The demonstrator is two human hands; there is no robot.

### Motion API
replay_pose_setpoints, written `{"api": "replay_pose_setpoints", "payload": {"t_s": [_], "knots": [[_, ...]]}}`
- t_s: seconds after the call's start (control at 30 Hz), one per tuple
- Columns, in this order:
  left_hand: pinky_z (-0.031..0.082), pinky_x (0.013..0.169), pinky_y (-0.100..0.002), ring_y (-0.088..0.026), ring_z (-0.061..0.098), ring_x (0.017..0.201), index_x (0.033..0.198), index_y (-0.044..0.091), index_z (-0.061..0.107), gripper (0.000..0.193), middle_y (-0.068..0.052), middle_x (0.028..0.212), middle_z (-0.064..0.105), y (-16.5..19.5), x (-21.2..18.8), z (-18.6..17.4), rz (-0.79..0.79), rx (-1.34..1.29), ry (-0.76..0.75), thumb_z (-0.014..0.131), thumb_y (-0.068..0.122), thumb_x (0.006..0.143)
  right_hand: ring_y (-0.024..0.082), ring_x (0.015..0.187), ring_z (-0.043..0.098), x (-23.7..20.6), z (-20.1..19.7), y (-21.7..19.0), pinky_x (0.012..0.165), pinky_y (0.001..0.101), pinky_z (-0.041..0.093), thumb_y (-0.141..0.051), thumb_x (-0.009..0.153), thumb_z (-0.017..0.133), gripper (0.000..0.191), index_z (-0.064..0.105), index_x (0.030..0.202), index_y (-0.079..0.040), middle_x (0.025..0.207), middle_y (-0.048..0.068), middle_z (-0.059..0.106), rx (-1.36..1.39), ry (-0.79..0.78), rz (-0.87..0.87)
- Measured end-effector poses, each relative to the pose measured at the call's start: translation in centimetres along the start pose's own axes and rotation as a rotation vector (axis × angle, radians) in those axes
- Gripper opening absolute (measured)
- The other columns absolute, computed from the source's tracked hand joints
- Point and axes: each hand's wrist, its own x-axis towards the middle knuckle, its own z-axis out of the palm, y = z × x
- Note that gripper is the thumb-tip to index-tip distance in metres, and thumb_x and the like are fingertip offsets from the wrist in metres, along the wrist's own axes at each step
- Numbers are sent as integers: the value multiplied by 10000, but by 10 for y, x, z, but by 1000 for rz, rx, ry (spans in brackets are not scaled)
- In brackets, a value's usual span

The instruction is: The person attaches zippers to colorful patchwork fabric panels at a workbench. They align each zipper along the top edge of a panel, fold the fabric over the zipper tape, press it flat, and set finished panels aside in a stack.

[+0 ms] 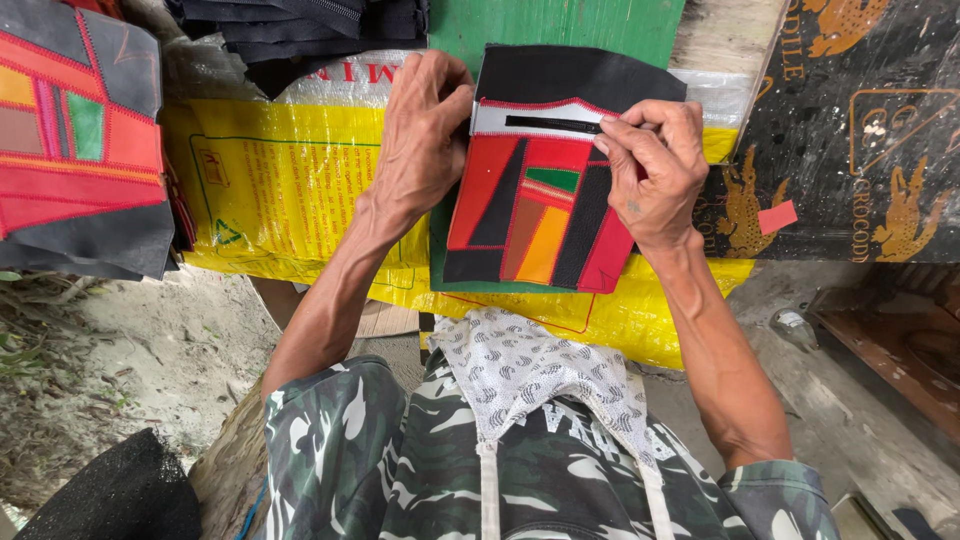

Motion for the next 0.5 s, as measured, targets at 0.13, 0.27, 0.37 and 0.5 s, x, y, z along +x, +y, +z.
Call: {"api": "replay_pose_setpoints", "payload": {"t_s": [0.13,0.27,0.37,0.5], "knots": [[474,889,-409,-312,552,1026,986,-12,647,248,-111,1100,571,-6,6,-7,-1,-96,8,700,-114,765,284,984,573,3,1,0,880,397,483,68,934,831,175,718,1050,1,1053,110,602,-9,-23,1],[472,884,-406,-300,551,1028,1046,-11,668,261,-110,1084,546,-2,9,-14,-4,-159,28,732,-95,808,267,964,577,5,1,1,866,394,474,69,941,834,168,720,1041,-3,1037,97,612,29,-16,34],[465,877,-400,-283,542,1021,1063,-4,702,262,-105,1077,524,2,12,-15,-7,-251,13,792,-44,820,270,970,573,4,2,2,833,371,478,68,942,832,168,724,1045,-11,1037,95,613,37,-15,45],[454,893,-386,-277,522,1035,973,7,716,222,-106,1129,536,1,18,-15,43,-174,-56,768,-51,765,255,969,570,3,3,3,851,374,482,61,946,837,169,728,1053,-12,1036,88,617,58,-14,60]]}}
